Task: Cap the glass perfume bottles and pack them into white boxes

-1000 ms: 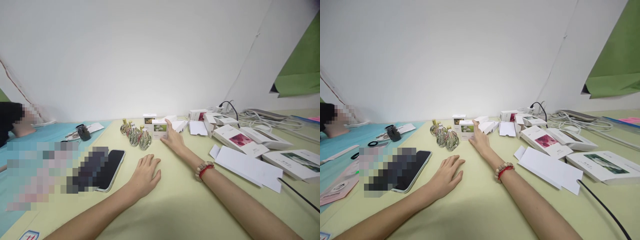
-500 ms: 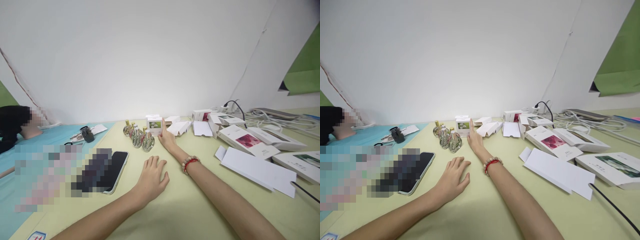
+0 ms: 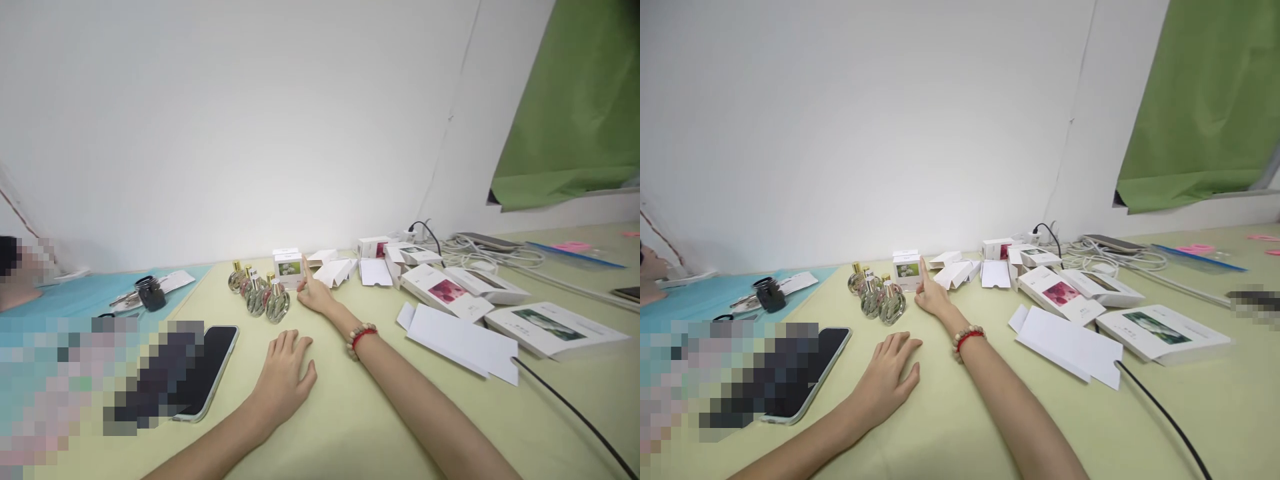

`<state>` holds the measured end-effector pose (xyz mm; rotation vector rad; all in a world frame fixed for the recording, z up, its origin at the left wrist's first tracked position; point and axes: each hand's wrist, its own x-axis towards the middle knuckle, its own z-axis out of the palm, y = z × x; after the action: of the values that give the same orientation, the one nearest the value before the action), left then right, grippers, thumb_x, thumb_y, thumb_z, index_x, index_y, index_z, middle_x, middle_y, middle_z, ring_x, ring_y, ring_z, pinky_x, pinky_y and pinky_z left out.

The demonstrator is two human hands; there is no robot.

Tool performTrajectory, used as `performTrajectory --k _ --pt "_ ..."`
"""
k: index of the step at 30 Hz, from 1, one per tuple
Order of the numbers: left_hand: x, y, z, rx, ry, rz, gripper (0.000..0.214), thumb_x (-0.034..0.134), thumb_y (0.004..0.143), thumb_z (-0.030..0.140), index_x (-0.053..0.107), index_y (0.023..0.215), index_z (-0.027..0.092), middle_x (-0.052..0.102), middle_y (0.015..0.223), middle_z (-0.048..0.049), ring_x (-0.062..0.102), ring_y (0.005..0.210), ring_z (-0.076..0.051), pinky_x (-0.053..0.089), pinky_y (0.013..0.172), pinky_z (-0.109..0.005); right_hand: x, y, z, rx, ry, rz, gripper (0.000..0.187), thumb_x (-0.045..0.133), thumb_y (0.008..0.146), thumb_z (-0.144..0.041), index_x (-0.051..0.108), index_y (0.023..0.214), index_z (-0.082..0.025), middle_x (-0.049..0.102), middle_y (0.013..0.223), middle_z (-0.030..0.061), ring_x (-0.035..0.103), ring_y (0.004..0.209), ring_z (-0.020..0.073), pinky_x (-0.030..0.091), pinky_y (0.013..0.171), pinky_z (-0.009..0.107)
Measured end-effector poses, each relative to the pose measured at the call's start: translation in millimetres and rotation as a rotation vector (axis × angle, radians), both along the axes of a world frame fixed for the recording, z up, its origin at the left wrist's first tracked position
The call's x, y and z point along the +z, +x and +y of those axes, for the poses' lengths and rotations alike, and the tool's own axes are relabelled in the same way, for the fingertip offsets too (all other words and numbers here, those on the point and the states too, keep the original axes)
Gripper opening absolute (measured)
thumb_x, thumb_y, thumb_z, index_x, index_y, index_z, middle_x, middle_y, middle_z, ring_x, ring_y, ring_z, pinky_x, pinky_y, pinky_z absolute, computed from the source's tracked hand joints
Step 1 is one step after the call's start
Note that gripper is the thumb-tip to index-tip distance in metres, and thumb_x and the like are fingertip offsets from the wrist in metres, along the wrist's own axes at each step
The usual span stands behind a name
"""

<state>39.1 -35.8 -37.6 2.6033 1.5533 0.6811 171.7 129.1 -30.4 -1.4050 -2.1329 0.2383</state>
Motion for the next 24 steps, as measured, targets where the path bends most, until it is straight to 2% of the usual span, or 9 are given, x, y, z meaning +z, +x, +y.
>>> performTrajectory --k 5,7,11,14,17,19,20,22,24 --pt "3.6 -5.4 -0.3 -0.036 -0.023 0.022 0.031 0.035 0.085 0.029 0.045 0.114 0.023 0.045 0.115 -0.0076 0.039 0.111 -0.023 0.035 0.09 -0.041 8.1 5.8 -9.7 0.024 -0.051 0.063 0.091 0.049 0.069 -0.018 -0.009 0.139 -0.02 0.06 0.097 0.0036 0.056 0.077 0.0127 0.04 0.072 0.023" --pt "5.4 -8.5 -0.7 -0.055 -0.033 0.042 0.033 0.035 0.085 0.03 0.045 0.116 0.024 0.045 0.118 -0.0074 0.039 0.113 -0.023 0.035 0.091 -0.041 17.7 14.2 -13.8 0.094 -0.14 0.059 0.089 0.049 0.069 -0.017 -0.004 0.14 -0.021 0.06 0.099 0.0036 0.056 0.077 0.0116 0.041 0.072 0.022" --pt "6.5 -12.1 -0.6 -0.076 -0.022 0.071 0.034 0.034 0.086 0.032 0.044 0.118 0.024 0.045 0.122 -0.0073 0.04 0.115 -0.023 0.035 0.093 -0.042 50.4 46.0 -12.5 0.228 -0.41 -0.006 0.073 0.049 0.07 -0.018 0.021 0.138 -0.022 0.061 0.098 0.0043 0.058 0.063 0.0102 0.045 0.06 0.021" --pt "6.2 -11.6 -0.3 -0.072 -0.021 0.083 0.036 0.034 0.086 0.033 0.044 0.119 0.024 0.044 0.124 -0.0075 0.039 0.116 -0.023 0.036 0.094 -0.042 80.2 79.2 -7.6 0.162 -0.418 -0.011 0.053 0.048 0.074 -0.019 0.042 0.127 -0.02 0.059 0.105 0.0066 0.06 0.075 0.0116 0.047 0.066 0.021" --pt "6.3 -9.8 -0.8 -0.051 -0.036 0.086 0.037 0.034 0.086 0.033 0.044 0.12 0.023 0.044 0.125 -0.0076 0.039 0.117 -0.023 0.035 0.094 -0.043 102.5 114.8 -8.4 -0.2 -0.165 -0.108 0.051 0.055 0.072 -0.019 0.047 0.122 -0.025 0.049 0.121 0.0059 0.051 0.105 0.0156 0.042 0.087 0.027" --pt "6.5 -8.8 -1.1 -0.037 -0.047 0.084 0.037 0.033 0.086 0.033 0.044 0.12 0.023 0.044 0.124 -0.0077 0.039 0.116 -0.023 0.034 0.095 -0.043 107.9 137.5 -12.1 -0.398 -0.156 -0.132 0.069 0.062 0.062 -0.015 0.04 0.128 -0.018 0.036 0.13 0.0166 0.035 0.121 0.0299 0.032 0.095 0.049" --pt "6.6 -8.5 -1.3 -0.034 -0.048 0.081 0.037 0.033 0.086 0.033 0.044 0.12 0.023 0.045 0.124 -0.0077 0.039 0.116 -0.023 0.034 0.094 -0.043 107.3 148.1 -14.1 -0.526 -0.182 -0.147 0.078 0.065 0.058 -0.014 0.036 0.13 -0.014 0.031 0.132 0.0228 0.028 0.123 0.0369 0.027 0.092 0.059" --pt "6.5 -8.3 -1.5 -0.035 -0.041 0.072 0.037 0.033 0.086 0.032 0.044 0.12 0.023 0.045 0.123 -0.0076 0.039 0.116 -0.023 0.034 0.094 -0.043 100.2 167.0 -16.9 -0.871 -0.383 -0.209 0.095 0.071 0.049 -0.014 0.027 0.134 -0.015 0.025 0.133 0.0251 0.022 0.125 0.0399 0.022 0.09 0.065" --pt "6.4 -8.4 -1.5 -0.041 -0.033 0.063 0.036 0.034 0.086 0.032 0.044 0.119 0.023 0.045 0.122 -0.0073 0.04 0.115 -0.022 0.035 0.094 -0.042 87.8 181.4 -17.1 -0.994 -0.452 -0.216 0.1 0.074 0.046 -0.02 0.026 0.134 -0.02 0.027 0.133 0.0239 0.024 0.124 0.0395 0.023 0.088 0.065"
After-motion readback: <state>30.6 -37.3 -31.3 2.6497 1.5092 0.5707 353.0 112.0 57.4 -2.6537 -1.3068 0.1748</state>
